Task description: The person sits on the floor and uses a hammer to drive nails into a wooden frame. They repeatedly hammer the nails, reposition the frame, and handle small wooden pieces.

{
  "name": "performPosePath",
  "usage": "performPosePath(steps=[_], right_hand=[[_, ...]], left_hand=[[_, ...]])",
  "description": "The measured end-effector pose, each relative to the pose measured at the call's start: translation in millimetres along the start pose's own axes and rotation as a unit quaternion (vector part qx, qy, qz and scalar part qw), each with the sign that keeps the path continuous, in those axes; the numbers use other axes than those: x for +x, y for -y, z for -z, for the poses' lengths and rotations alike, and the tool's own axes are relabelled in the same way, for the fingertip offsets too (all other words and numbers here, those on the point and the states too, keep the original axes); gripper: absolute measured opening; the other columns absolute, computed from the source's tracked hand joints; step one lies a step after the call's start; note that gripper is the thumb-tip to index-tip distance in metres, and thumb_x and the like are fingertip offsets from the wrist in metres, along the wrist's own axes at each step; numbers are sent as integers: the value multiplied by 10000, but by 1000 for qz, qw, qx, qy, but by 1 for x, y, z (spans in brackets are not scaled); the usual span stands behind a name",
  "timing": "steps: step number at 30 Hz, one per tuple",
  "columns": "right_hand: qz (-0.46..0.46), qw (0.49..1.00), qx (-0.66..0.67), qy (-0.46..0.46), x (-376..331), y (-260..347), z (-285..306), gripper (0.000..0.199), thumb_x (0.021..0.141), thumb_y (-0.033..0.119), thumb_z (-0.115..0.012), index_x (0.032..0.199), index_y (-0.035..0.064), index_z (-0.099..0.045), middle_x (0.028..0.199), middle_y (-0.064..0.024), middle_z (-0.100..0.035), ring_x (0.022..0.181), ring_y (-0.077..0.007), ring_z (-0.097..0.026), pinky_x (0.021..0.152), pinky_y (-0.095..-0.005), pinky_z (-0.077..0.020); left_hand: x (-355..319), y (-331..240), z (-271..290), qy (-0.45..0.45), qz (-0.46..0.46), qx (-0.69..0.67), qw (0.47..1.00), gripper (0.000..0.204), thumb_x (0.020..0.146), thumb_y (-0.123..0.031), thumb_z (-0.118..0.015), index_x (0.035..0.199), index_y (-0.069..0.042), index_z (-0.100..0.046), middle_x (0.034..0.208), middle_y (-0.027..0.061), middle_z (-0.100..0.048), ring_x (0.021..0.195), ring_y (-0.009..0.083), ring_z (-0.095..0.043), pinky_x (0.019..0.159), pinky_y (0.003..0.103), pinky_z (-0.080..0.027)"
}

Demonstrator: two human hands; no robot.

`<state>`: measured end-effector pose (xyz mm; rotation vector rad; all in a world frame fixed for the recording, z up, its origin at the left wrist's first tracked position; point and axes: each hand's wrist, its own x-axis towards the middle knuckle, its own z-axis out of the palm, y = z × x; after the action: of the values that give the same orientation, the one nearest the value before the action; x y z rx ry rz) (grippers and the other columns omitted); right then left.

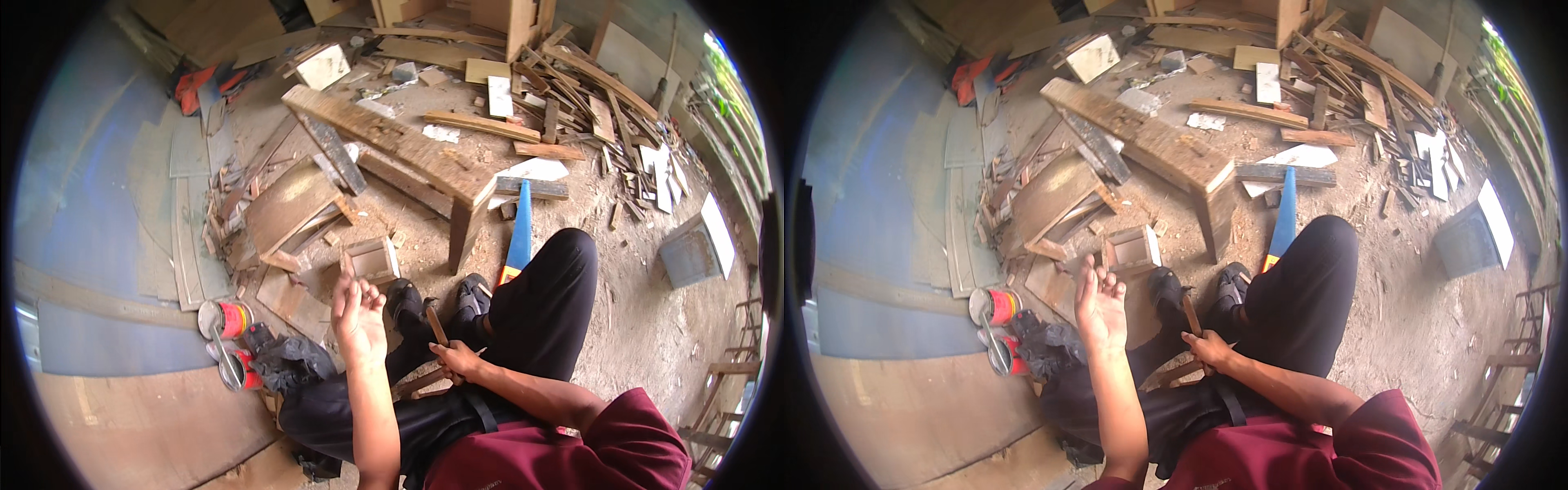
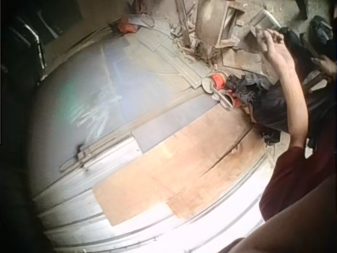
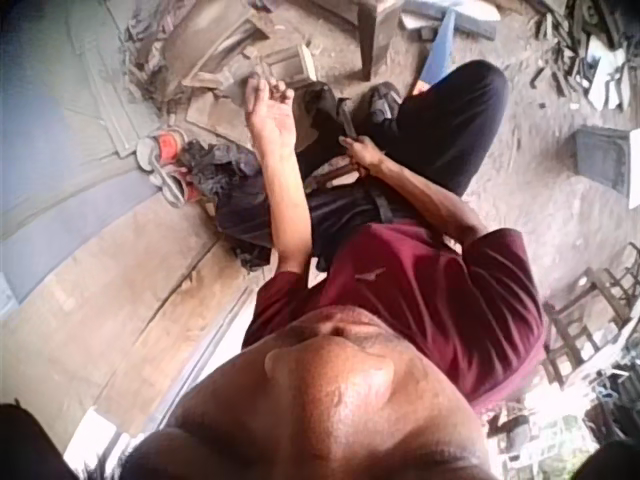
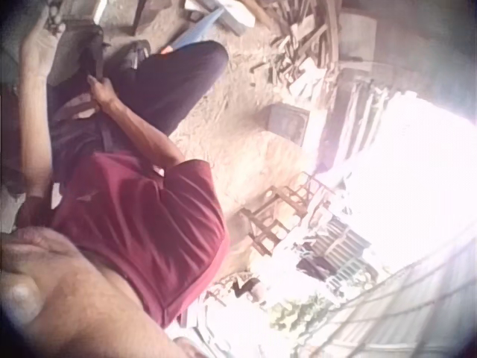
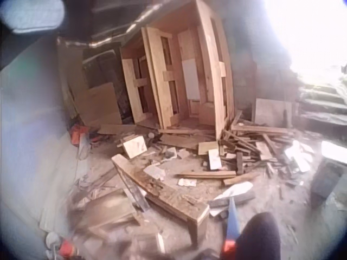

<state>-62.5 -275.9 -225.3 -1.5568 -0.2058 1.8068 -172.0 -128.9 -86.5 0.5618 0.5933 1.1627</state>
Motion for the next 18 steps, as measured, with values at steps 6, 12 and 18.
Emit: performPosePath(steps=[6,12,18], right_hand=[[2,995,86,-42,14,-17,43,341,982,352,-613,873,59,-478,684,-5,-437,504,-108,-415,428,-285,-385],[0,990,121,-76,19,-21,79,343,983,347,-620,881,62,-458,695,-1,-441,511,-95,-417,437,-281,-399],[8,990,118,-73,22,-5,83,366,975,356,-631,892,41,-464,689,-22,-468,514,-116,-449,444,-294,-421]], left_hand=[[29,10,-91,112,-23,59,992,274,958,-122,-623,1222,-61,-581,969,42,-596,858,149,-550,759,311,-450],[46,21,-121,182,24,30,983,365,892,-22,-565,1253,24,-560,1028,95,-611,838,144,-568,678,284,-465],[57,22,-138,202,79,56,975,297,984,-136,-584,1242,9,-573,941,66,-627,529,65,-484,443,191,-354]])
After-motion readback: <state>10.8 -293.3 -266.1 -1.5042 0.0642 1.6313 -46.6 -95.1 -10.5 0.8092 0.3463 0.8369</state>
